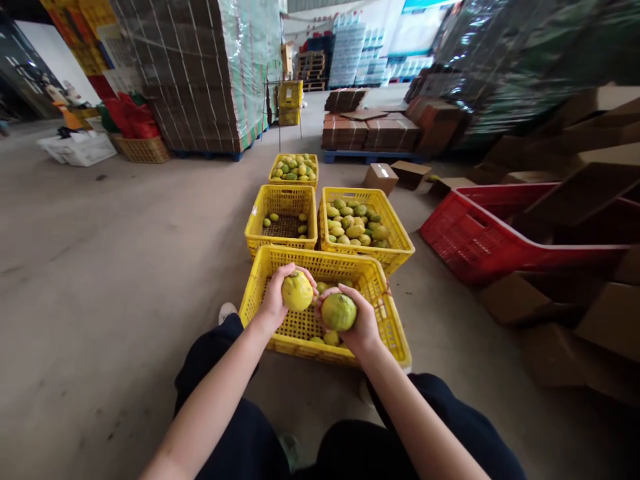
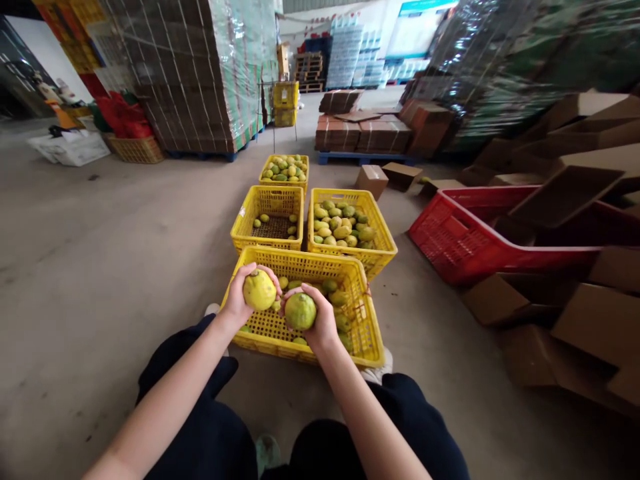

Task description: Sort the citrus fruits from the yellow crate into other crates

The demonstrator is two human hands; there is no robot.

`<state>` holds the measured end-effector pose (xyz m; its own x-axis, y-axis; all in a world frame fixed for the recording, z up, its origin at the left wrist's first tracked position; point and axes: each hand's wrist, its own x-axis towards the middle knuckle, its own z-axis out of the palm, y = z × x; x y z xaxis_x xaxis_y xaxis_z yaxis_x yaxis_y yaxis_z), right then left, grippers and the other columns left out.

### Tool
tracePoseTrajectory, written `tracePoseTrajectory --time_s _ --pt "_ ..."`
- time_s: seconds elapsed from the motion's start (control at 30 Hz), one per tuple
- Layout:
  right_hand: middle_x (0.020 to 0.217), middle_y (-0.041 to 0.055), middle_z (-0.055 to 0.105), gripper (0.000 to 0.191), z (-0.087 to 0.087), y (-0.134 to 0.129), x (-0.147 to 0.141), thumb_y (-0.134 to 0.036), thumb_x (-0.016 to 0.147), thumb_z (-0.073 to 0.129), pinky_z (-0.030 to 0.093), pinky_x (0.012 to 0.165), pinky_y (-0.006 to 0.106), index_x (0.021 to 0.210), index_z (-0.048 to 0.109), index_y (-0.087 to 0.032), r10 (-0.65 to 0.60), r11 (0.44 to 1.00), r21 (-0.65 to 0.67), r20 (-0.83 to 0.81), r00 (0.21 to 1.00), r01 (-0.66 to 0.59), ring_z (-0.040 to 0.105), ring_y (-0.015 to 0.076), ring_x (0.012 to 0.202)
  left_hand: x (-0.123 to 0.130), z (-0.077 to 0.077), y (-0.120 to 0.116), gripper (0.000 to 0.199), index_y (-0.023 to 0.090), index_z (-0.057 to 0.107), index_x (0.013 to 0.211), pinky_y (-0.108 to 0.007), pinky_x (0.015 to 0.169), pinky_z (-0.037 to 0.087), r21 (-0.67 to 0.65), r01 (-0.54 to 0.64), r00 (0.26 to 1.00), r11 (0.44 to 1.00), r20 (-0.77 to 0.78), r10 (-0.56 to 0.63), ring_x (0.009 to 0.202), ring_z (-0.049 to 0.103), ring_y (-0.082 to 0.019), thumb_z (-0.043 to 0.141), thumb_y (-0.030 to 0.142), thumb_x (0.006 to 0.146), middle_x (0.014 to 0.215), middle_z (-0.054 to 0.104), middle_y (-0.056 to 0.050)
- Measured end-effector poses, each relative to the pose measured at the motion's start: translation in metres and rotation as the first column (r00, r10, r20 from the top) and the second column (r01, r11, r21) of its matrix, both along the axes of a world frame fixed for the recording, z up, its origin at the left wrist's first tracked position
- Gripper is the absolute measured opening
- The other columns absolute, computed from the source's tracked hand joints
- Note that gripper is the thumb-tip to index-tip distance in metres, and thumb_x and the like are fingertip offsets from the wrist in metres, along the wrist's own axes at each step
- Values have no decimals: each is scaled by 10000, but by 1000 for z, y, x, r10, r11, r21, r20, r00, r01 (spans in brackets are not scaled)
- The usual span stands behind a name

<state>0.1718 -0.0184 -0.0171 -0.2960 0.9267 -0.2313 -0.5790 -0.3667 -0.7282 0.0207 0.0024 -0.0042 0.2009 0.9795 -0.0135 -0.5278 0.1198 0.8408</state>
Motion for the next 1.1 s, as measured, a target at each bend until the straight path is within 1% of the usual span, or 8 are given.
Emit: tracePoseTrajectory --time_s 0.2,0.37,0.5,0.57,0.67,0.77,0.87,1.1 --pt "597 84 662 314 5 1 0 -425 696 650 422 320 251 640 720 -124 -17 1000 0 2 1000 17 615 196 495 -4 4 -2 387 155 664 679 -276 566 498 54 0 1000 999 -13 0 557 621 -167 531 506 770 632 679 -62" --pt "580 72 649 297 11 3 -1 -424 728 614 422 328 259 650 709 -154 -38 999 22 14 999 38 631 216 539 -1 6 -5 486 148 668 686 -274 580 492 60 13 997 998 -80 -9 621 649 -184 559 610 788 697 699 -86" --pt "582 72 644 307 16 4 -2 -430 709 627 424 330 258 643 712 -143 -36 998 51 9 999 36 627 211 526 -1 3 -5 549 144 678 679 -280 579 495 72 -28 998 997 -56 32 637 655 -198 544 667 777 645 670 -83" --pt "581 73 644 301 18 5 -2 -424 708 623 425 337 257 641 713 -144 -35 998 50 -7 999 36 627 210 533 -2 3 -5 527 146 680 704 -266 568 484 71 -55 998 996 -38 58 647 655 -192 574 660 752 669 673 -77" --pt "584 73 655 284 19 6 -3 -407 717 605 424 344 259 634 705 -154 -47 998 48 -24 999 49 629 210 545 -2 3 -6 411 159 674 762 -237 568 466 44 -57 998 997 -24 58 681 657 -175 676 564 695 768 698 -67" --pt "613 83 678 278 18 7 -3 -400 717 600 417 341 265 626 696 -157 -56 998 41 -25 998 57 634 215 553 0 2 -6 335 161 667 758 -233 559 465 -5 -60 997 998 -43 60 629 629 -151 697 484 675 749 692 -56" --pt "655 95 697 282 17 8 -3 -406 719 601 415 341 268 629 695 -155 -48 998 29 -15 999 48 644 222 570 2 -1 -4 349 159 653 717 -258 555 489 -52 -57 998 997 -28 56 579 612 -153 629 507 708 692 676 -54" --pt "650 89 699 281 16 7 -3 -405 713 603 417 346 274 631 700 -153 -65 998 7 -9 998 65 646 224 569 1 -2 -3 383 156 620 702 -299 568 537 -97 15 999 995 50 -10 603 665 -199 580 537 710 644 667 -62"
